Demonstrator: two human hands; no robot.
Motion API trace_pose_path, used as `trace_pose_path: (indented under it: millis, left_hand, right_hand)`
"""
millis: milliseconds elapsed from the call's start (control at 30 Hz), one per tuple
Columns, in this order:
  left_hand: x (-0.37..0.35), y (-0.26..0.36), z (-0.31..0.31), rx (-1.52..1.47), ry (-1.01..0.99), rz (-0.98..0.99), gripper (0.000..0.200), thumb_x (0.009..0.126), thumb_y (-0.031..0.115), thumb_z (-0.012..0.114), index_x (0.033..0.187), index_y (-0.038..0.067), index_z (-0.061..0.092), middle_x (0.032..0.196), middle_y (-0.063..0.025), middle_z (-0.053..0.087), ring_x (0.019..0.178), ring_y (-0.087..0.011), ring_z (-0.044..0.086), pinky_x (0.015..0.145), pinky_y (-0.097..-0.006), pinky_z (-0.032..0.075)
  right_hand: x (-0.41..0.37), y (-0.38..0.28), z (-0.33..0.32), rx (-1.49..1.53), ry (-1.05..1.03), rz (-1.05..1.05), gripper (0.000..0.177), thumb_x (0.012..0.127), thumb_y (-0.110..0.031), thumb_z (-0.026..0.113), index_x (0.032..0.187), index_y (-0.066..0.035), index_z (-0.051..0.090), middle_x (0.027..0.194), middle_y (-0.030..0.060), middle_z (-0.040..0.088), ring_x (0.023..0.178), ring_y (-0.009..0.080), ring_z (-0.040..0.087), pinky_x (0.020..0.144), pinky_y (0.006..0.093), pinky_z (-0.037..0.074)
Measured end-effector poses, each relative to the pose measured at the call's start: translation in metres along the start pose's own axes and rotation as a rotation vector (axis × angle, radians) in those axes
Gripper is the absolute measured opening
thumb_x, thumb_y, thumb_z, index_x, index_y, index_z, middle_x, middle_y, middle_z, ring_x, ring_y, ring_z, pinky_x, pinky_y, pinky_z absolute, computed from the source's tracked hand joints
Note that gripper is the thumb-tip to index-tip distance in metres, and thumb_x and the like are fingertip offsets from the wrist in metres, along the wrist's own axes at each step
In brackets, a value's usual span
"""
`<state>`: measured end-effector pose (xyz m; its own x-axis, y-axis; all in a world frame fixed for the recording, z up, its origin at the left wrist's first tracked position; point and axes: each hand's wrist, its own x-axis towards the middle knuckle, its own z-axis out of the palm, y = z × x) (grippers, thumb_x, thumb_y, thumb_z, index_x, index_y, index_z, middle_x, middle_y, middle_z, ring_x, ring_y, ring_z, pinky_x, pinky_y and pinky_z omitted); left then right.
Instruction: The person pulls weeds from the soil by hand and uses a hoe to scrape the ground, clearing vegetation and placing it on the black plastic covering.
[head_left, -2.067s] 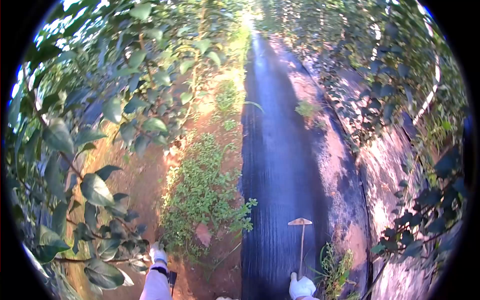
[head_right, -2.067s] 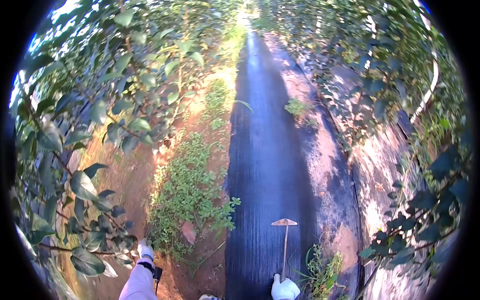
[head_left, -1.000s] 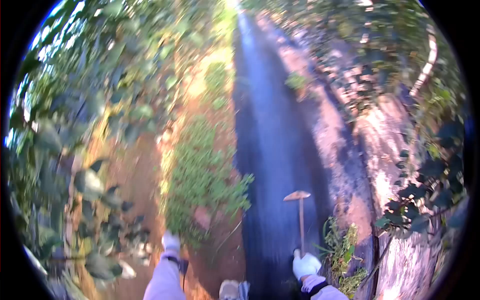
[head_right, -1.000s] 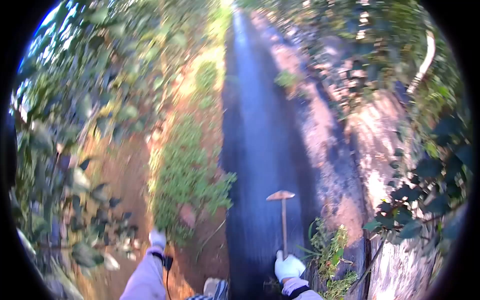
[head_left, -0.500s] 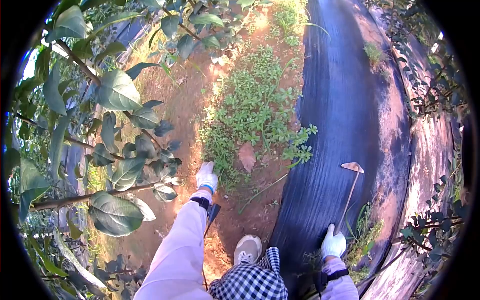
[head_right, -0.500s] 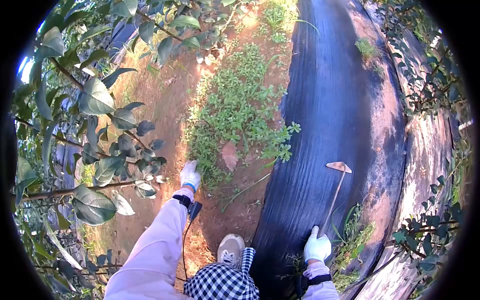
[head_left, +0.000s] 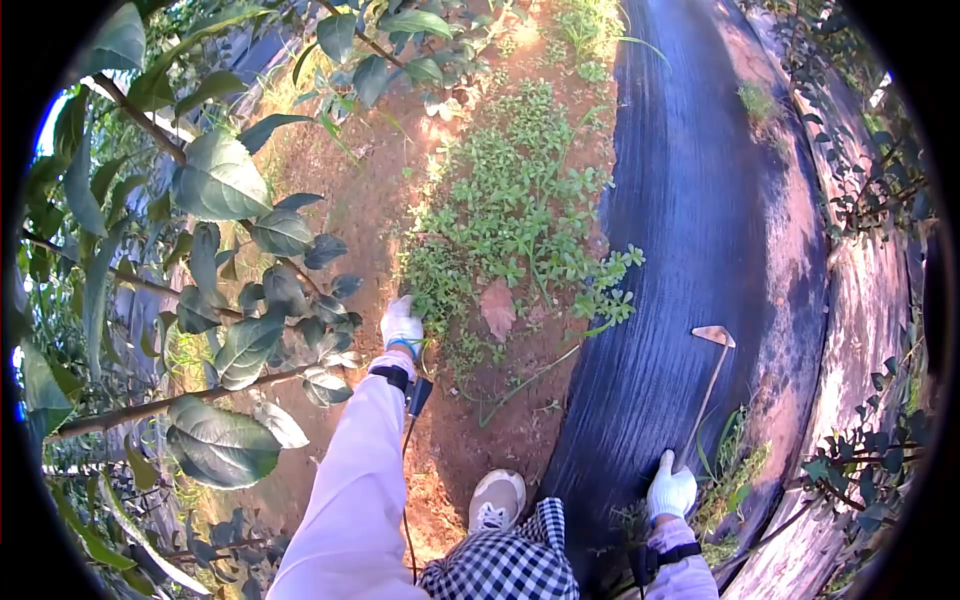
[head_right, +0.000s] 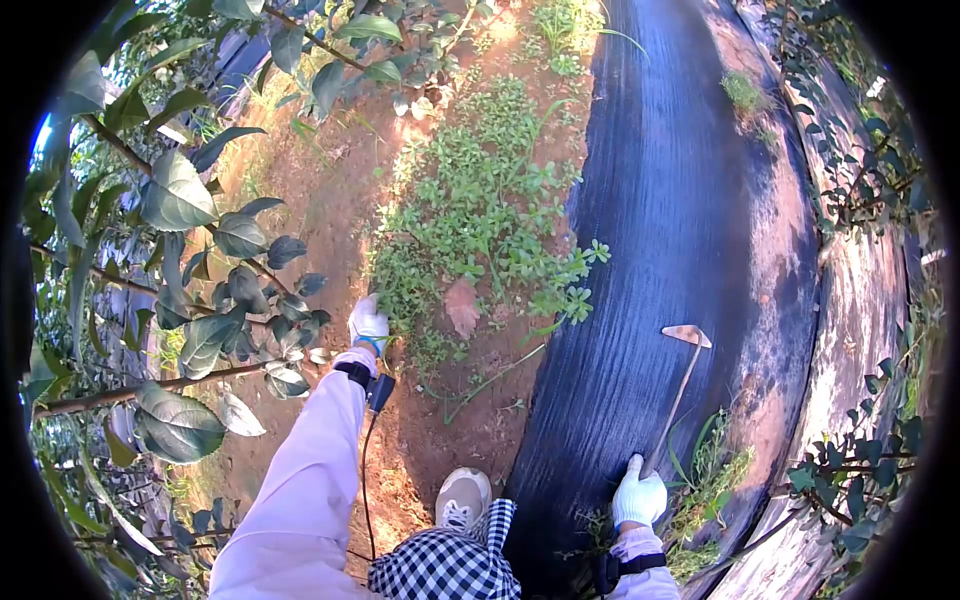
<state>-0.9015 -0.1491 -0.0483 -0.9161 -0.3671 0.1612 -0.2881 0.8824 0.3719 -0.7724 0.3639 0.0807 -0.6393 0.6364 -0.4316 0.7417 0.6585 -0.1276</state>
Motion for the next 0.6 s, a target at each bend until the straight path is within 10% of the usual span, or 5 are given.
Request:
trace_pose_path:
  millis: [167,367,467,600]
  left_hand:
    - [-0.02,0.016,-0.046,-1.221,-0.131,-0.558,0.014,0.092,0.019,0.06,0.101,0.008,0.06,0.069,0.0044,0.052,0.052,-0.006,0.045,0.044,-0.021,0.036]
    - [-0.046,0.05,-0.03,0.01,0.009,0.233,0.029,0.08,0.017,0.067,0.103,0.0,0.06,0.093,-0.0122,0.061,0.082,-0.0305,0.061,0.075,-0.0409,0.049]
    - [-0.032,0.075,-0.021,0.032,-0.296,-0.045,0.026,0.079,0.009,0.066,0.104,0.0,0.063,0.104,-0.0114,0.063,0.09,-0.0268,0.062,0.083,-0.0371,0.049]
    - [-0.027,0.036,-0.012,-1.043,0.056,-0.255,0.011,0.088,0.003,0.059,0.099,0.004,0.062,0.083,-0.0001,0.061,0.08,-0.0115,0.058,0.072,-0.0277,0.047]
  right_hand:
    - [-0.004,-0.004,-0.005,-0.016,-0.004,-0.005,0.055,0.089,-0.05,0.052,0.084,0.001,0.069,0.077,0.0236,0.066,0.076,0.0387,0.066,0.071,0.0455,0.05]
    - [-0.001,-0.004,-0.002,-0.026,0.021,-0.022,0.055,0.089,-0.051,0.051,0.082,0.0,0.069,0.075,0.0228,0.066,0.074,0.0386,0.066,0.069,0.0453,0.05]
    - [-0.001,-0.001,-0.001,-0.038,0.022,-0.037,0.055,0.089,-0.051,0.051,0.082,0.0,0.069,0.075,0.0226,0.066,0.074,0.0386,0.066,0.069,0.0452,0.05]
    - [0.0,-0.003,-0.003,-0.078,0.018,-0.01,0.055,0.09,-0.051,0.051,0.082,0.0,0.069,0.075,0.022,0.066,0.074,0.0379,0.066,0.069,0.0446,0.05]
